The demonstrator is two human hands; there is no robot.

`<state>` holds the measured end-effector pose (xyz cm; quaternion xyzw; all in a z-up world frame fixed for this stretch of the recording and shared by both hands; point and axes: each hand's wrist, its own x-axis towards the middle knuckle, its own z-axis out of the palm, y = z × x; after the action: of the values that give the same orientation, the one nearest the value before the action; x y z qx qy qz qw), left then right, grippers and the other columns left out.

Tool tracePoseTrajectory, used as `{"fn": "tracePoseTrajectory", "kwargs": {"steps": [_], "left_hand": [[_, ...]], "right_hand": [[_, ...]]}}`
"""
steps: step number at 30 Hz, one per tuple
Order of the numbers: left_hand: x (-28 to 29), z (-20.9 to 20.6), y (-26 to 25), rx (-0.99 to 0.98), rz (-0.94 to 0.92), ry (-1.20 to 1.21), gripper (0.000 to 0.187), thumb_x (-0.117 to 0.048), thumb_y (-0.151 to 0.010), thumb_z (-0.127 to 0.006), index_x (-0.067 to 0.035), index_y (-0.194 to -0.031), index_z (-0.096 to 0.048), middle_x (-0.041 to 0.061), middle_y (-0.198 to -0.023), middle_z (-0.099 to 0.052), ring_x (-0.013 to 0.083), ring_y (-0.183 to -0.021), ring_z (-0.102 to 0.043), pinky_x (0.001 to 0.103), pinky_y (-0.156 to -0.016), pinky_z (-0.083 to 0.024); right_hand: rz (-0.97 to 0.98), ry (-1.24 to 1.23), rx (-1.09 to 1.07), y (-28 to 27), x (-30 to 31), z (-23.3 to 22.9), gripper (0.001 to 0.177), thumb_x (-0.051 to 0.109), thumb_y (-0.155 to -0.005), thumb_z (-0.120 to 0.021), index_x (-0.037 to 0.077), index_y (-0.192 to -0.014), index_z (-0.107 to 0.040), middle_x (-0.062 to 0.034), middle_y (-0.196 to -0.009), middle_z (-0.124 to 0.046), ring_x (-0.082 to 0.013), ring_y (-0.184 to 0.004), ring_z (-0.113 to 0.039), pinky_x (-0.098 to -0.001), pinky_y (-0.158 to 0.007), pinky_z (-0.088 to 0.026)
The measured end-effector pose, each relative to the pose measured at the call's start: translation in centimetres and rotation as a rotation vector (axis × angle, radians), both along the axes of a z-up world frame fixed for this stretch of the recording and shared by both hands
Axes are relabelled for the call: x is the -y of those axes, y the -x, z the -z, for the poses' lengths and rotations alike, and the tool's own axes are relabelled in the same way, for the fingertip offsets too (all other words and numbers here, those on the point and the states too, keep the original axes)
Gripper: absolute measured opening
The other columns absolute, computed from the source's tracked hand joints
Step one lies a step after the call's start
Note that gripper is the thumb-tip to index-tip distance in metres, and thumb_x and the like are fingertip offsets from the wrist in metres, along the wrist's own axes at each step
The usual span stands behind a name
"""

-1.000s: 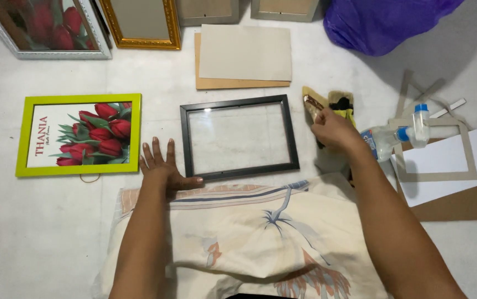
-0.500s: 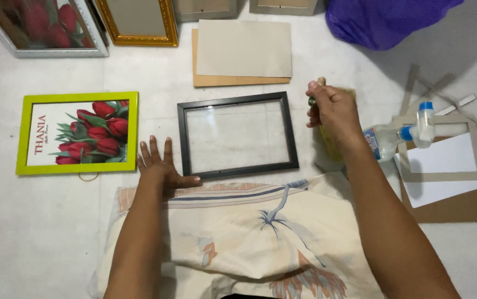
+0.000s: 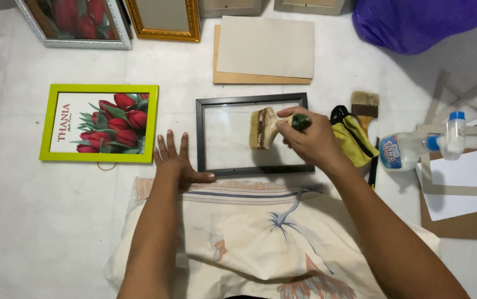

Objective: Cleaning the glass of a picture frame and installing the backing board

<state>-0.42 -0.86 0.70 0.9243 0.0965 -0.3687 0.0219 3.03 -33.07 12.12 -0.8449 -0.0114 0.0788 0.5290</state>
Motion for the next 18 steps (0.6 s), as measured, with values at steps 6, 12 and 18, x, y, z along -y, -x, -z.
{"fn": "tracePoseTrajectory", "kwargs": {"steps": [6, 12, 18], "left_hand": [[0.1, -0.7, -0.7, -0.087, -0.005, -0.023, 0.162, -0.105, -0.049, -0.064, -0.028, -0.162, 0.023, 0.01, -0.168, 0.031, 0.0371, -0.152, 0.029, 0.054, -0.124, 0.011], [0.0, -0.2, -0.4, -0.065, -0.01, -0.009, 0.161, -0.104, -0.05, -0.065, -0.029, -0.163, 0.021, 0.009, -0.169, 0.029, 0.0366, -0.154, 0.027, 0.053, -0.124, 0.012], [-0.2, 0.0, -0.7, -0.078, -0.006, 0.009, 0.163, -0.105, -0.048, -0.065, -0.028, -0.164, 0.019, 0.01, -0.169, 0.029, 0.0372, -0.154, 0.026, 0.054, -0.124, 0.014]], "right_hand": [[-0.198, -0.104, -0.148, 1.9, -3.4, 1.3, 0.031, 0.018, -0.087, -0.073, 0.006, -0.115, -0.076, -0.0142, -0.073, -0.078, -0.0185, -0.071, -0.076, -0.032, -0.075, -0.059], [-0.276, 0.117, -0.233, 2.8, -4.1, 2.1, 0.034, 0.03, -0.09, -0.071, 0.014, -0.119, -0.076, -0.0276, -0.098, -0.077, -0.044, -0.098, -0.075, -0.0482, -0.086, -0.058], [-0.094, 0.522, -0.212, -1.2, 2.7, 3.2, 0.029, 0.038, -0.085, -0.068, 0.019, -0.103, -0.081, -0.0201, -0.083, -0.077, -0.0388, -0.087, -0.076, -0.0466, -0.08, -0.059]]}}
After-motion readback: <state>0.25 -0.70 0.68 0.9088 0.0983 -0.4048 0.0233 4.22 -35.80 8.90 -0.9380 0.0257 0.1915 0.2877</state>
